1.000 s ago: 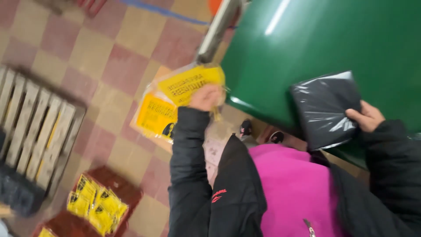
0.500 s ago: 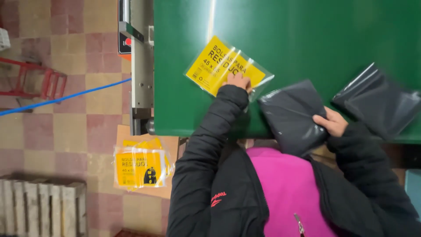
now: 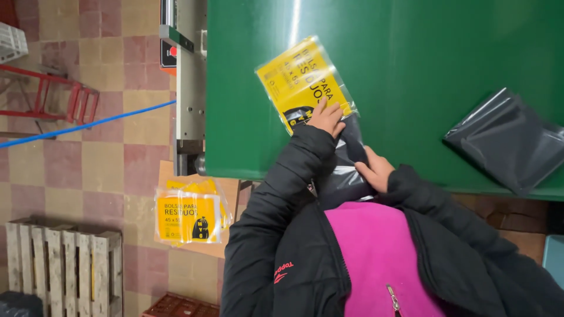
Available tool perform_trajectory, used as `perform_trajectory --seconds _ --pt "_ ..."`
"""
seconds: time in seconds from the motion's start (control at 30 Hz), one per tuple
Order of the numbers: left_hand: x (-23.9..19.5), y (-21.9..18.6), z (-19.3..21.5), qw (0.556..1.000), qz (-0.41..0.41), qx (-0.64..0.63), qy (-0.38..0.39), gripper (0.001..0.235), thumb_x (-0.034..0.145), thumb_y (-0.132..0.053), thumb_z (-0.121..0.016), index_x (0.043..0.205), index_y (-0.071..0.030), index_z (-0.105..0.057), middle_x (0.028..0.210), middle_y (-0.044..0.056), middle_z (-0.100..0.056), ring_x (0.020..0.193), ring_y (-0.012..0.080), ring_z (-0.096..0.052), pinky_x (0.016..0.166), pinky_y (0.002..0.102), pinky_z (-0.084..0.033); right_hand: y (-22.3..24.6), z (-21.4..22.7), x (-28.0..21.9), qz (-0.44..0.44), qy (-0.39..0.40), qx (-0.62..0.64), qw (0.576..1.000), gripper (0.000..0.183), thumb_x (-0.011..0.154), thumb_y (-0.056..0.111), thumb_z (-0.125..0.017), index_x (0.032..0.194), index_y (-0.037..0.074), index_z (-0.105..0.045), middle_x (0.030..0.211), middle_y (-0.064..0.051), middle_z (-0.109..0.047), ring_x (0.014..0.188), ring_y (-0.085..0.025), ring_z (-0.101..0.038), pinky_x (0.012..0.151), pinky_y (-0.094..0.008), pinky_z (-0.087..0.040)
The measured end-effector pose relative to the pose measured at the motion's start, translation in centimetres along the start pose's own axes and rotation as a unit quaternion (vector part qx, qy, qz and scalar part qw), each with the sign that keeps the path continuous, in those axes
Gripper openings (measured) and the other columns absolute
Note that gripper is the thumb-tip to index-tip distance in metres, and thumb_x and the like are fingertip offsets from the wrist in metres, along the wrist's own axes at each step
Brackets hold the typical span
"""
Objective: Folding plastic garbage bags and placing them into labeled plastic sleeves.
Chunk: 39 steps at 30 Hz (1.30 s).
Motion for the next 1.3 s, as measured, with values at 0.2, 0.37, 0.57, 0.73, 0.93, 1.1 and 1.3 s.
perform_trajectory --seconds 0.2,0.37,0.57,0.73,0.93,1.1,1.3 --pt "-0.2 0.2 2.3 0.989 0.054 -0.063 -0.124 0.024 0.090 -0.015 -0.071 0.113 -0.006 -0.069 0.120 0.015 -0.069 0.124 0.0421 -0.059 0.111 0.047 -0.044 4.0 -1.9 2.7 0.025 0.075 -0.001 0.997 0.052 0.096 0.026 -0.056 0.138 -0.003 -0.043 0.097 -0.030 -0.070 0.089 -0.047 -0.068 0.079 -0.050 -0.053" --pt "0.9 0.4 5.5 0.975 0.125 -0.105 -0.151 0.009 0.089 -0.013 -0.072 0.096 -0.008 -0.068 0.099 0.011 -0.071 0.102 0.0354 -0.066 0.098 0.045 -0.050 4.7 -2.7 4.0 0.032 0.088 -0.082 0.992 0.053 0.096 0.023 -0.056 0.139 -0.004 -0.040 0.094 -0.032 -0.068 0.087 -0.051 -0.065 0.077 -0.055 -0.052" --pt "1.6 -2.7 10.5 0.983 0.030 -0.099 -0.150 0.015 0.087 -0.011 -0.071 0.101 -0.007 -0.070 0.107 0.009 -0.070 0.109 0.0355 -0.063 0.098 0.044 -0.050 4.8 -3.0 5.5 0.062 0.099 -0.097 0.988 0.049 0.096 0.023 -0.059 0.135 -0.003 -0.044 0.097 -0.031 -0.069 0.087 -0.048 -0.066 0.077 -0.054 -0.052" --pt "-5.1 -1.3 14.9 0.979 0.097 0.028 -0.178 0.024 0.084 -0.024 -0.077 0.103 -0.010 -0.069 0.110 0.010 -0.071 0.107 0.0360 -0.063 0.089 0.046 -0.054 2.3 0.9 9.8 -0.025 0.053 0.067 0.996 0.041 0.094 0.023 -0.066 0.127 -0.001 -0.056 0.096 -0.018 -0.073 0.081 -0.029 -0.069 0.072 -0.041 -0.058" --pt "-13.6 7.0 11.0 0.894 0.424 -0.074 -0.121 0.024 0.090 -0.028 -0.075 0.099 -0.009 -0.063 0.084 0.010 -0.071 0.078 0.0304 -0.071 0.070 0.042 -0.056 -1.1 0.7 14.4 -0.181 0.101 0.239 0.949 0.025 0.098 0.020 -0.062 0.114 0.002 -0.067 0.089 -0.007 -0.071 0.071 -0.015 -0.067 0.059 -0.031 -0.057" --pt "-14.5 6.4 10.4 0.846 0.459 -0.231 -0.141 0.011 0.096 -0.017 -0.064 0.102 -0.009 -0.059 0.079 0.012 -0.070 0.068 0.0309 -0.074 0.065 0.037 -0.057 -0.5 1.1 13.4 -0.160 0.128 0.193 0.959 0.020 0.097 0.019 -0.066 0.103 0.001 -0.071 0.081 -0.008 -0.069 0.066 -0.015 -0.065 0.054 -0.030 -0.054" --pt "-17.9 -0.7 8.3 0.950 0.211 -0.193 -0.122 0.009 0.097 -0.011 -0.061 0.106 -0.012 -0.061 0.089 0.018 -0.066 0.082 0.0392 -0.068 0.069 0.041 -0.056 0.0 2.5 3.9 -0.065 0.104 -0.017 0.992 0.021 0.101 0.022 -0.061 0.096 0.003 -0.071 0.072 -0.010 -0.072 0.062 -0.016 -0.068 0.060 -0.032 -0.054"
Point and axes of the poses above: each hand's wrist, its own x-axis towards the middle knuckle, its own z-axis out of the back of the hand, y = z × x, the point moved 9 cm from there along x, towards the middle knuckle
